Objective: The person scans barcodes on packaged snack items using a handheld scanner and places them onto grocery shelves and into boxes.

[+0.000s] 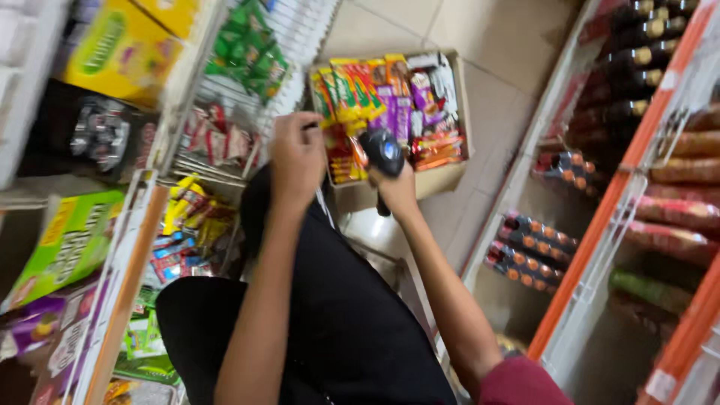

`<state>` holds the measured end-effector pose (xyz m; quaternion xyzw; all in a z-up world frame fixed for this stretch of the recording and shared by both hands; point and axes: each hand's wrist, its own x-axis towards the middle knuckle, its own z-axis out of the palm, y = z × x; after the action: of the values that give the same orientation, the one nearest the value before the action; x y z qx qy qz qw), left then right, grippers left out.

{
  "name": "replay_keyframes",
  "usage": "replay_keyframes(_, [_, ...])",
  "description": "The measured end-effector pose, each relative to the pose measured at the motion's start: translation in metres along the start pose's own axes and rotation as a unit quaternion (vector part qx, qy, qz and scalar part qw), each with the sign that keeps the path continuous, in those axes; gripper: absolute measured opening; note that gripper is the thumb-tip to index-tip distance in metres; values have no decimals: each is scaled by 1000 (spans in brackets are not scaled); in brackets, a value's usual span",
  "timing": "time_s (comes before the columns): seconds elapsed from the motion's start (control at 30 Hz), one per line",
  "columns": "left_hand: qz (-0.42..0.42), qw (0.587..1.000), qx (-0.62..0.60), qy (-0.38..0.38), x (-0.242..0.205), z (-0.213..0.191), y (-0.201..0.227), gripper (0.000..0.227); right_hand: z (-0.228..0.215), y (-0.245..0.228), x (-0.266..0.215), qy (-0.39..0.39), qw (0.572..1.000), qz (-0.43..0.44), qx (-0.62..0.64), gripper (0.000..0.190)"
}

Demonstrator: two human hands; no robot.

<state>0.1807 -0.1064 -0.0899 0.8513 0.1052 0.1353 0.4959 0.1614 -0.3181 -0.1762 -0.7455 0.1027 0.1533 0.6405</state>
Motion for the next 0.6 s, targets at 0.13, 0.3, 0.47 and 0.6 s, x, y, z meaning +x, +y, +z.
replay_keyframes(0.13, [-45,993,-92,-55,1,118,-21,16,-28,64,71,134,990,19,-26,21])
replay_keyframes(0.3, [-97,985,-99,-100,0,167,-66,11,-98,123,173,224,912,-104,-327,41])
replay_keyframes(0.47, [-236,945,-185,-131,9,172,-68,13,-136,133,253,152,880,-156,-422,52])
replay_keyframes(0.6, [-208,959,-153,-114,13,173,-63,15,-130,127,273,98,940,191,-266,49])
